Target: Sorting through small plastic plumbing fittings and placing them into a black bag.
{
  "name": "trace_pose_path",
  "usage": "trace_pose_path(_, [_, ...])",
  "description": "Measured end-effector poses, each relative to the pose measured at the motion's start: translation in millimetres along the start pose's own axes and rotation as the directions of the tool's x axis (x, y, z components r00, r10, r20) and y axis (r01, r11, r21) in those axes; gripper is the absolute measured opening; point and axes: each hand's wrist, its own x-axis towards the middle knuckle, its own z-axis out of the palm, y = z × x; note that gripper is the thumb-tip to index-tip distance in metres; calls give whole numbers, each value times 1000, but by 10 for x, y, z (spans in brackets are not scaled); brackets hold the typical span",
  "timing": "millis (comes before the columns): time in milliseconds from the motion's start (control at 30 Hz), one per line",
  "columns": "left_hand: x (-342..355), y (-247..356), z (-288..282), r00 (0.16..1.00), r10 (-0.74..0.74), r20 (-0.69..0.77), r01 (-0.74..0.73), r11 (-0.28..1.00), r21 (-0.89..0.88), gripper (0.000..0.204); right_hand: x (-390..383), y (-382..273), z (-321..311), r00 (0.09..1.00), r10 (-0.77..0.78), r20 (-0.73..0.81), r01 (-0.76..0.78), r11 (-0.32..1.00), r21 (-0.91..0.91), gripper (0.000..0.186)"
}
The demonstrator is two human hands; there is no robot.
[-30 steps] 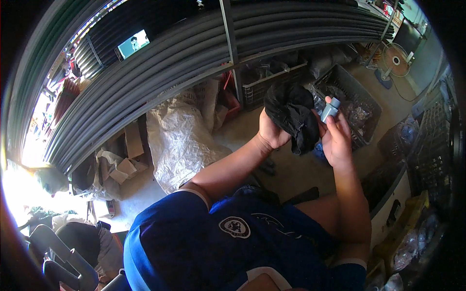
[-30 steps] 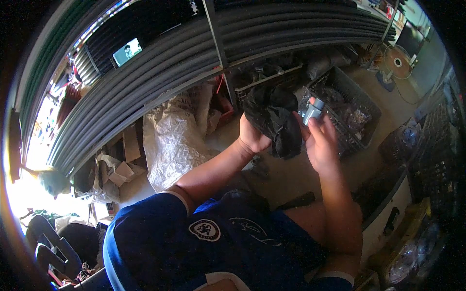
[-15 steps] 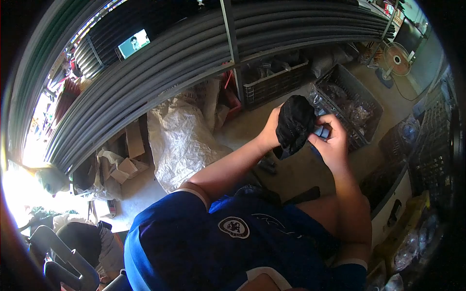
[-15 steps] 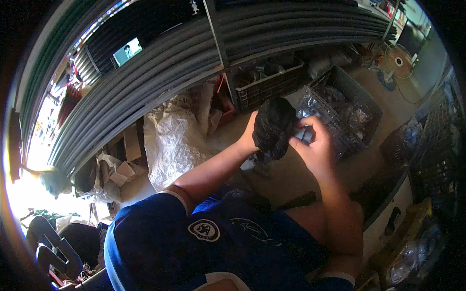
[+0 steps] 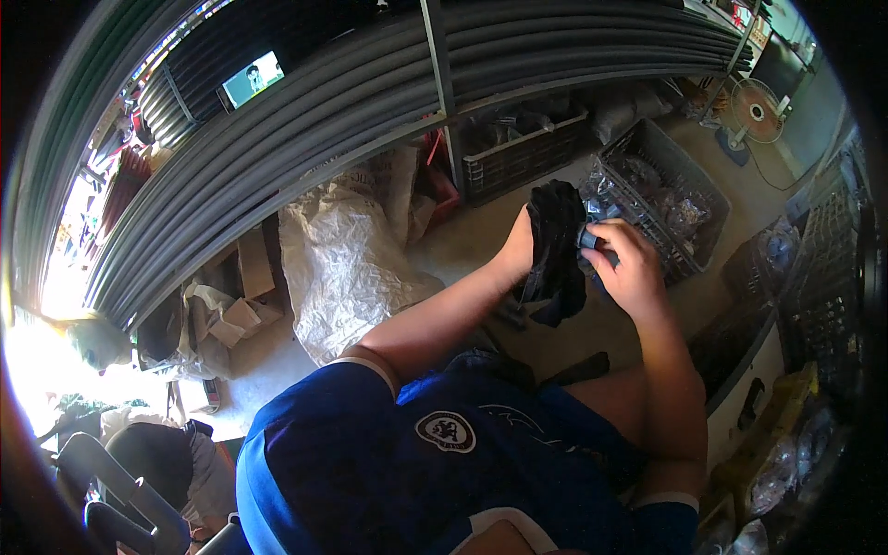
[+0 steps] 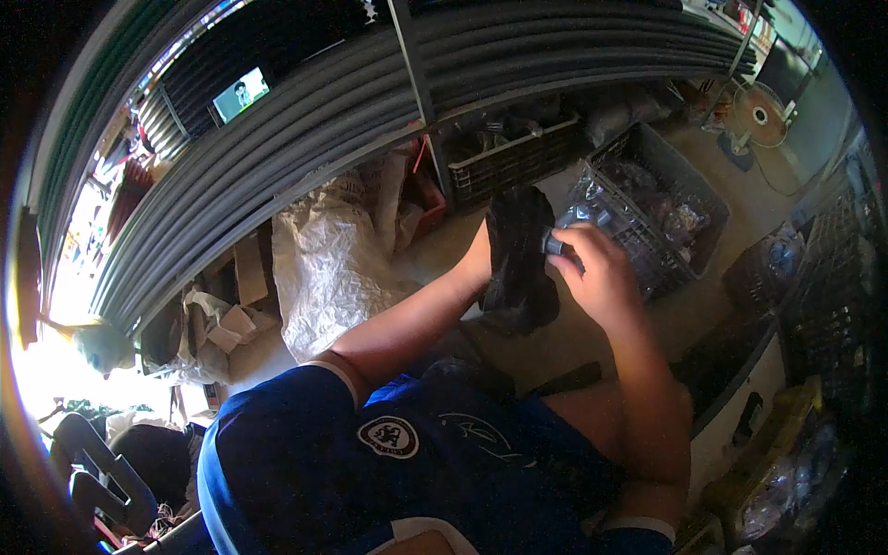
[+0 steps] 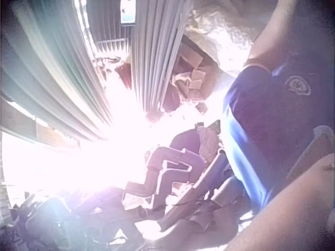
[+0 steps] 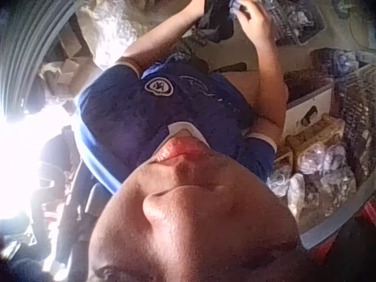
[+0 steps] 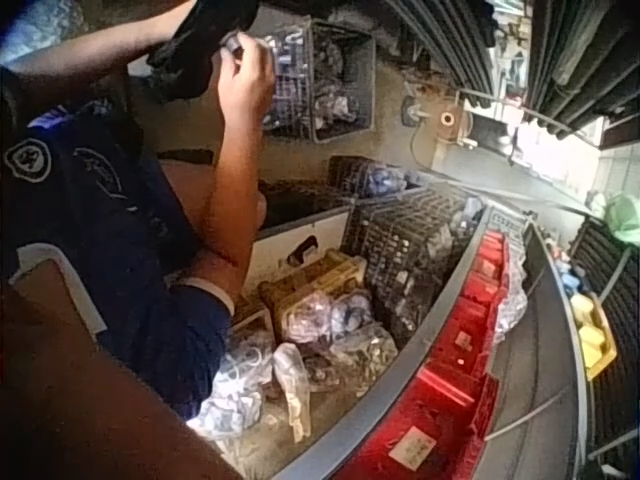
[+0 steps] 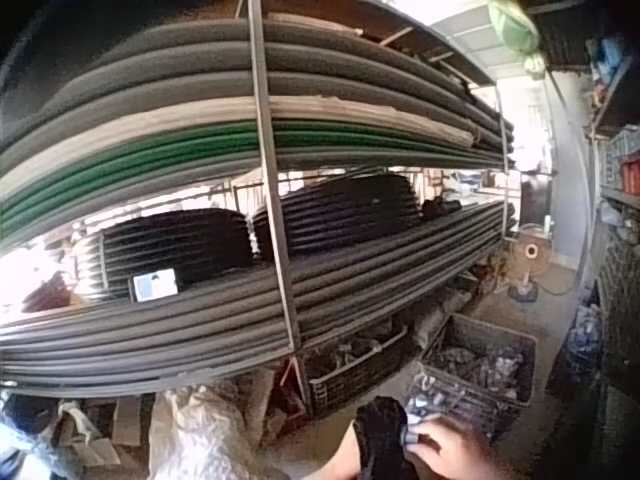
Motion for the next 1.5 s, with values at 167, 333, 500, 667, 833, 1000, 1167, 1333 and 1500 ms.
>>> trace_pose_path(167, [-40, -58, 55, 997, -77, 29, 79, 992, -100, 22, -109, 12, 120, 997, 66, 38, -63, 993, -97, 29])
trace_pose_path(333, [-166, 168, 106, 882, -471, 18, 400, 726, -559, 15, -144, 40, 292, 804, 550, 224, -537, 511, 672, 20])
trace_pose_path(500, [-107, 186, 75, 963, -246, -112, 193, 916, -350, 12, -109, 39, 268, 756, 587, 289, -538, 306, 785, 19])
trace_pose_path(667, [6, 40, 53, 991, 107, -81, -119, 979, -166, 15, -9, 29, 163, 988, -135, -75, 123, 981, -148, 23])
trace_pose_path(833, [-155, -118, 104, 975, -215, 56, 220, 966, -132, 20, -111, 373, 92, 865, 428, 261, -494, 638, 591, 16])
trace_pose_path(1000, [-684, -714, 215, 909, -371, 189, 400, 904, -149, 29, -324, 1389, -347, 852, 465, 239, -523, 754, 397, 15])
trace_pose_path(1167, [-1602, -1219, 374, 675, -714, 186, 694, 529, -488, 38, -754, 2523, -812, 793, 596, 123, -445, 706, -551, 27])
trace_pose_path(1333, [-1844, -1296, 331, 603, -776, 188, 744, 461, -484, 35, -1133, 3235, -627, 769, 624, 139, -423, 660, -620, 21])
trace_pose_path(1500, [-1719, -1322, 265, 645, -739, 195, 763, 637, -106, 33, -1251, 3471, -369, 660, 721, 211, -411, 582, -701, 18])
